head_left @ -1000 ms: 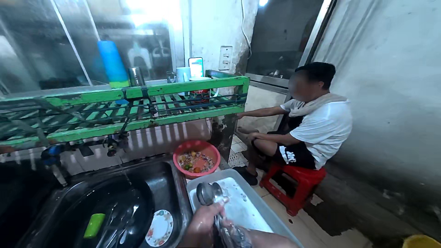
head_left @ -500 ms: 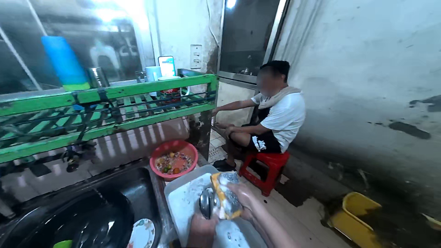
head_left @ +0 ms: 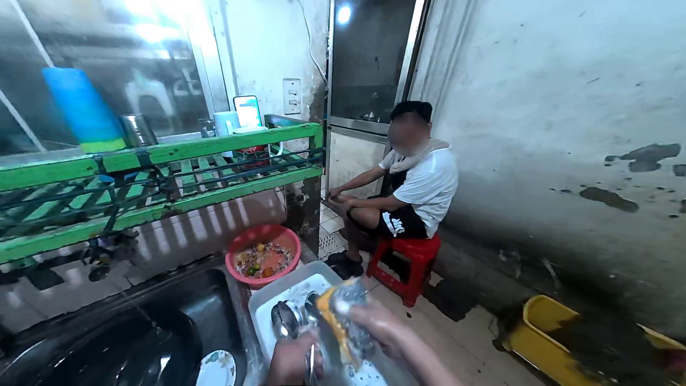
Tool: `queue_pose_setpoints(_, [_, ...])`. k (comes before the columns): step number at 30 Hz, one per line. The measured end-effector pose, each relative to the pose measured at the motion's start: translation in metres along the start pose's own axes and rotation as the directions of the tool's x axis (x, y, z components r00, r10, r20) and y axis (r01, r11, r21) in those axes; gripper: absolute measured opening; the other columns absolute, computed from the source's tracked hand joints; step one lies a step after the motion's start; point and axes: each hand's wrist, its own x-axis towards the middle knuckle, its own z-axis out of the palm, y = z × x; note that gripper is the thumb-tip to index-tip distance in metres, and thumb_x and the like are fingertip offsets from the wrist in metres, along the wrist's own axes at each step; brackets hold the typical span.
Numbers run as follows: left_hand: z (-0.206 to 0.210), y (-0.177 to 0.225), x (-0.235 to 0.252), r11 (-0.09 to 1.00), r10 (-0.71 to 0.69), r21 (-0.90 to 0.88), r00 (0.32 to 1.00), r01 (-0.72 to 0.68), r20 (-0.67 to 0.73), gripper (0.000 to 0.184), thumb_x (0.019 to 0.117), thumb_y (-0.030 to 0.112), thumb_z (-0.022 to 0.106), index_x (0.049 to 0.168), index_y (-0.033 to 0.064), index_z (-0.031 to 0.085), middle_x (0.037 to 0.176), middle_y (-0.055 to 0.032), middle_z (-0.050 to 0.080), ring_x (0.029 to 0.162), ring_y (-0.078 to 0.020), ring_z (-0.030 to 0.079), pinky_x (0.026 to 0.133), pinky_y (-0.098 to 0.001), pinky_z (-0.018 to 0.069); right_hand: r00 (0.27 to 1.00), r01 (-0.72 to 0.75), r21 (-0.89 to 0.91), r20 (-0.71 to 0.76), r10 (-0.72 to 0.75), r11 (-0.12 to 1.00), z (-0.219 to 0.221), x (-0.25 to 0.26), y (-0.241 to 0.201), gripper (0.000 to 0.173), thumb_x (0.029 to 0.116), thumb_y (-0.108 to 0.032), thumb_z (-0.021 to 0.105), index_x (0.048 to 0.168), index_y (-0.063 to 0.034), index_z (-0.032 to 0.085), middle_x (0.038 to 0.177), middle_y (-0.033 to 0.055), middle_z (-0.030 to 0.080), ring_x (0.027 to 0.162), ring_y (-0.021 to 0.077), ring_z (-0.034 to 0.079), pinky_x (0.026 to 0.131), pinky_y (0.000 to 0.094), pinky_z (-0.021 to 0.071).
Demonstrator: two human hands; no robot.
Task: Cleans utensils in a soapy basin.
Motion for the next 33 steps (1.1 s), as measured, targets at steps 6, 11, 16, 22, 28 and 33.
queue_pose_setpoints(6, [0.018,0.002,-0.005,0.985,-0.023,0.169,0.993,0.043,-0.116,0.012,0.1038,0.011,0.06,0.105,0.0008,0.054,0.057,-0.001,0.047,0.041,-0.0084,0.045,0.04,-0.0223,0.0414,0.987,0.047,-0.528,-0.107,-0.121,0.848,0.015,0.025,0.002,0.064,0.0987,-0.021,0.067,0.154,-0.0025,0.041,0.141,0.0264,0.058,0.133,0.0382,0.056,0.114,0.0519,0.0419])
queue_pose_setpoints(11, [0.016,0.009,-0.005,0.97,-0.056,0.229,0.991,0.083,-0.121,0.01,0.1036,0.007,0.057,0.105,0.0021,0.049,0.06,-0.002,0.048,0.041,-0.0085,0.046,0.04,-0.0224,0.0423,0.986,0.151,-0.567,0.024,-0.167,0.81,0.029,0.017,0.017,0.063,0.0983,-0.021,0.068,0.153,-0.0011,0.041,0.135,0.0273,0.062,0.128,0.0387,0.06,0.112,0.0518,0.0445])
queue_pose_setpoints(16, [0.012,0.004,-0.009,0.984,-0.069,0.158,0.992,0.085,-0.104,0.011,0.1048,0.012,0.058,0.105,0.0032,0.051,0.06,-0.0007,0.047,0.041,-0.0077,0.043,0.039,-0.0211,0.0401,0.984,0.065,-0.618,-0.091,-0.153,0.784,0.027,0.035,0.01,0.065,0.1011,-0.03,0.065,0.155,-0.0039,0.039,0.137,0.0247,0.062,0.13,0.0379,0.059,0.113,0.0522,0.0432])
queue_pose_setpoints(22, [0.004,0.004,-0.017,0.975,-0.063,0.202,0.99,0.088,-0.125,0.013,0.1042,0.013,0.059,0.108,0.0022,0.052,0.063,-0.0016,0.05,0.043,-0.0082,0.045,0.042,-0.0226,0.0417,0.992,0.092,-0.658,-0.002,-0.124,0.747,0.034,0.029,0.004,0.062,0.1004,-0.024,0.065,0.155,-0.0054,0.041,0.137,0.0261,0.061,0.129,0.0402,0.059,0.111,0.055,0.0441])
queue_pose_setpoints(28, [0.0,0.004,-0.015,0.986,-0.054,0.149,0.993,0.069,-0.106,0.01,0.1053,0.011,0.057,0.108,0.0028,0.052,0.064,-0.0013,0.049,0.041,-0.0071,0.042,0.039,-0.0211,0.0401,0.983,0.05,-0.587,-0.116,-0.145,0.808,0.018,0.047,-0.012,0.065,0.1009,-0.033,0.066,0.154,-0.0051,0.041,0.14,0.0237,0.06,0.132,0.0362,0.058,0.113,0.0517,0.0426])
queue_pose_setpoints(33, [-0.001,0.0,-0.017,0.985,-0.05,0.159,0.991,0.07,-0.124,0.01,0.1052,0.012,0.057,0.104,0.0034,0.052,0.061,-0.0003,0.049,0.042,-0.0078,0.045,0.041,-0.0223,0.042,0.999,0.039,-0.67,0.004,-0.048,0.741,0.027,0.046,0.0,0.065,0.0991,-0.028,0.068,0.155,-0.0092,0.041,0.137,0.025,0.061,0.13,0.0394,0.059,0.111,0.0561,0.0439])
